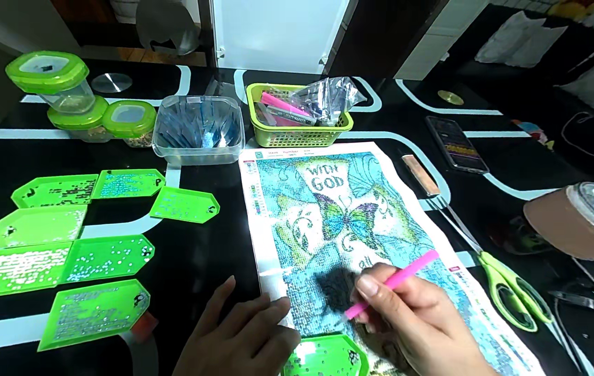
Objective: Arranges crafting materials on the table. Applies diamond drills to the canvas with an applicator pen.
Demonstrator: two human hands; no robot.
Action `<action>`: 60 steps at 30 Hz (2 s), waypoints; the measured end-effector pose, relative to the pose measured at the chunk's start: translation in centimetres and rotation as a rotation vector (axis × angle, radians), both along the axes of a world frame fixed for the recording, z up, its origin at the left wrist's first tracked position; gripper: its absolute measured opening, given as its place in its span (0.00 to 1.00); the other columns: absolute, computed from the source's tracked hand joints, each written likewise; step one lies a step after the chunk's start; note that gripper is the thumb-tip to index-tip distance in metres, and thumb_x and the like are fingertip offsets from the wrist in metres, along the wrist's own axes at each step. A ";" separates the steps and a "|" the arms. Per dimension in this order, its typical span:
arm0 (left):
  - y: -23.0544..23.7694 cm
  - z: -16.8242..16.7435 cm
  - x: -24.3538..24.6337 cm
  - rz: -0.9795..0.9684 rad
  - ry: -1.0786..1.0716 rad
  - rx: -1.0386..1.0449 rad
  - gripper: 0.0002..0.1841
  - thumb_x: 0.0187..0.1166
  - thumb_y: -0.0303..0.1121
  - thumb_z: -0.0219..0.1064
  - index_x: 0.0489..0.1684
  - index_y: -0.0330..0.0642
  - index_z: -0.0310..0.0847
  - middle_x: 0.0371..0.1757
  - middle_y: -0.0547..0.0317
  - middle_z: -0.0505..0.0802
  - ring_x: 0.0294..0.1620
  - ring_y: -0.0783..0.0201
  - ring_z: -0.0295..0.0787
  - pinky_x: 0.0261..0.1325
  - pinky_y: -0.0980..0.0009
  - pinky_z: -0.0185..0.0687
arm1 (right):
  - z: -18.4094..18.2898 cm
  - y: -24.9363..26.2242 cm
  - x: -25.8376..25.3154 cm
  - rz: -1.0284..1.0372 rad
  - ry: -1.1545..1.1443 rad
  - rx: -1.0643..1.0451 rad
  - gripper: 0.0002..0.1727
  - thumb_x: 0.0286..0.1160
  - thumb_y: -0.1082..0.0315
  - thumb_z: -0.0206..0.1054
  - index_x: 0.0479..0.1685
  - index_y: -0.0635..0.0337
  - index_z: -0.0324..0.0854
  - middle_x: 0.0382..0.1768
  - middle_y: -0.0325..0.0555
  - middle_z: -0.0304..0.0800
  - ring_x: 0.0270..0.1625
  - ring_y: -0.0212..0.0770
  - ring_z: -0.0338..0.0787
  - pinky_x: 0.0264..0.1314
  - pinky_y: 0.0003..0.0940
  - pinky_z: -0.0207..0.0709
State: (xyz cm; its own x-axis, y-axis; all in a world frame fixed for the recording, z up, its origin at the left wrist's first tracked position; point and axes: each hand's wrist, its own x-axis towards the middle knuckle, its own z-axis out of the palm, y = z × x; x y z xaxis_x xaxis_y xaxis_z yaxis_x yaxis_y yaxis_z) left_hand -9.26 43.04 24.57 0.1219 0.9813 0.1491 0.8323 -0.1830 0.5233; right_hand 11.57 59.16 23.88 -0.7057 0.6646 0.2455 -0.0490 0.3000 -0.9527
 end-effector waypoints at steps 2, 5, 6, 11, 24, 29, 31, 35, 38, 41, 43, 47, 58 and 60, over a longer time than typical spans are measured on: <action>0.0 0.0 0.0 -0.001 0.001 -0.001 0.21 0.75 0.51 0.72 0.58 0.49 0.90 0.72 0.55 0.90 0.76 0.50 0.84 0.85 0.35 0.48 | -0.2 0.6 -0.9 0.005 -0.002 -0.004 0.15 0.92 0.59 0.59 0.38 0.54 0.85 0.30 0.30 0.89 0.31 0.20 0.87 0.33 0.16 0.82; 0.1 0.1 0.0 -0.007 -0.002 -0.012 0.21 0.75 0.51 0.71 0.59 0.49 0.90 0.73 0.54 0.90 0.76 0.49 0.83 0.86 0.34 0.47 | -0.7 1.2 -1.9 0.047 -0.030 0.115 0.16 0.93 0.61 0.57 0.37 0.57 0.84 0.29 0.33 0.87 0.32 0.21 0.86 0.35 0.17 0.81; 0.0 0.1 0.0 -0.005 -0.005 -0.013 0.21 0.75 0.51 0.71 0.59 0.48 0.90 0.72 0.54 0.90 0.76 0.50 0.83 0.86 0.35 0.47 | -0.9 1.2 -2.0 0.057 -0.038 0.147 0.16 0.93 0.61 0.57 0.37 0.58 0.84 0.29 0.34 0.86 0.32 0.21 0.86 0.35 0.17 0.81; 0.0 0.1 0.0 0.000 -0.019 -0.015 0.20 0.76 0.50 0.71 0.58 0.48 0.90 0.72 0.54 0.90 0.77 0.49 0.82 0.86 0.34 0.47 | -1.3 1.4 -2.1 0.062 -0.044 0.177 0.16 0.93 0.61 0.57 0.36 0.59 0.83 0.28 0.34 0.86 0.31 0.21 0.85 0.34 0.16 0.80; 0.0 0.0 0.1 0.003 -0.023 -0.007 0.21 0.75 0.51 0.71 0.58 0.48 0.90 0.72 0.54 0.90 0.76 0.49 0.83 0.85 0.34 0.49 | -0.9 0.6 -2.1 0.054 -0.119 0.564 0.17 0.94 0.59 0.55 0.39 0.60 0.80 0.29 0.43 0.83 0.33 0.28 0.84 0.38 0.18 0.77; 0.0 0.0 0.0 0.000 -0.016 -0.002 0.21 0.75 0.51 0.71 0.58 0.48 0.90 0.72 0.54 0.90 0.76 0.50 0.83 0.85 0.34 0.48 | -0.6 0.6 -1.7 0.081 -0.126 0.481 0.17 0.93 0.58 0.57 0.40 0.61 0.82 0.32 0.43 0.86 0.35 0.27 0.85 0.39 0.17 0.79; 0.0 0.0 0.0 -0.001 -0.016 -0.009 0.21 0.75 0.51 0.71 0.58 0.48 0.90 0.72 0.54 0.90 0.76 0.50 0.83 0.85 0.34 0.48 | -0.8 0.9 -1.0 0.073 -0.066 0.264 0.16 0.92 0.60 0.58 0.42 0.61 0.85 0.33 0.39 0.90 0.34 0.23 0.87 0.37 0.17 0.82; 0.0 0.1 0.1 -0.001 -0.018 -0.008 0.21 0.75 0.51 0.72 0.57 0.48 0.91 0.72 0.54 0.90 0.76 0.49 0.83 0.85 0.34 0.48 | -0.3 0.3 0.9 0.005 -0.007 0.116 0.16 0.94 0.57 0.54 0.40 0.53 0.83 0.31 0.30 0.88 0.33 0.18 0.86 0.36 0.15 0.81; 0.0 0.1 0.0 -0.002 -0.016 -0.007 0.21 0.75 0.51 0.71 0.58 0.48 0.91 0.72 0.54 0.90 0.76 0.49 0.83 0.85 0.34 0.47 | 0.0 -0.5 1.9 0.035 -0.043 0.176 0.15 0.94 0.59 0.55 0.38 0.57 0.79 0.28 0.35 0.84 0.32 0.18 0.85 0.36 0.15 0.79; 0.0 0.1 0.0 -0.002 -0.011 -0.005 0.21 0.75 0.51 0.71 0.58 0.49 0.90 0.72 0.54 0.90 0.76 0.50 0.83 0.85 0.34 0.48 | -0.2 -1.1 2.3 0.056 -0.080 0.283 0.16 0.93 0.60 0.56 0.37 0.61 0.77 0.28 0.42 0.82 0.33 0.23 0.85 0.38 0.17 0.78; 0.0 0.1 0.0 -0.001 -0.012 -0.003 0.21 0.74 0.51 0.72 0.59 0.49 0.90 0.72 0.54 0.90 0.76 0.49 0.83 0.85 0.34 0.48 | -0.3 -1.1 2.4 0.053 -0.083 0.326 0.17 0.93 0.59 0.56 0.36 0.61 0.77 0.27 0.43 0.81 0.33 0.24 0.84 0.38 0.17 0.78; 0.0 0.0 0.0 -0.001 -0.003 -0.006 0.21 0.75 0.52 0.71 0.59 0.50 0.90 0.72 0.55 0.90 0.76 0.50 0.83 0.85 0.34 0.47 | -0.6 -1.1 2.2 0.049 -0.067 0.334 0.17 0.93 0.59 0.56 0.36 0.60 0.77 0.28 0.42 0.81 0.32 0.24 0.84 0.38 0.17 0.77; 0.0 0.1 0.0 -0.003 -0.009 -0.004 0.21 0.75 0.51 0.71 0.58 0.49 0.90 0.72 0.54 0.90 0.76 0.50 0.83 0.85 0.34 0.48 | -0.5 -1.0 1.9 0.043 -0.042 0.273 0.16 0.93 0.60 0.56 0.38 0.60 0.78 0.28 0.39 0.83 0.32 0.21 0.84 0.37 0.14 0.78; 0.0 0.2 0.0 -0.001 -0.008 -0.007 0.21 0.75 0.51 0.72 0.58 0.49 0.90 0.72 0.54 0.90 0.76 0.49 0.83 0.85 0.34 0.48 | 0.1 -0.8 1.5 0.021 -0.031 0.095 0.14 0.93 0.60 0.57 0.39 0.56 0.81 0.29 0.32 0.87 0.32 0.17 0.86 0.34 0.14 0.80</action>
State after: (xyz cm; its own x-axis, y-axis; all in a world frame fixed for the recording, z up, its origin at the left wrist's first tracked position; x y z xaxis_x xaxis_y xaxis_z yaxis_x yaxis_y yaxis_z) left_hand -9.29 43.06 24.74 0.1215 0.9822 0.1431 0.8279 -0.1798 0.5313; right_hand 13.08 58.32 23.97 -0.7273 0.6245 0.2845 -0.0268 0.3884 -0.9211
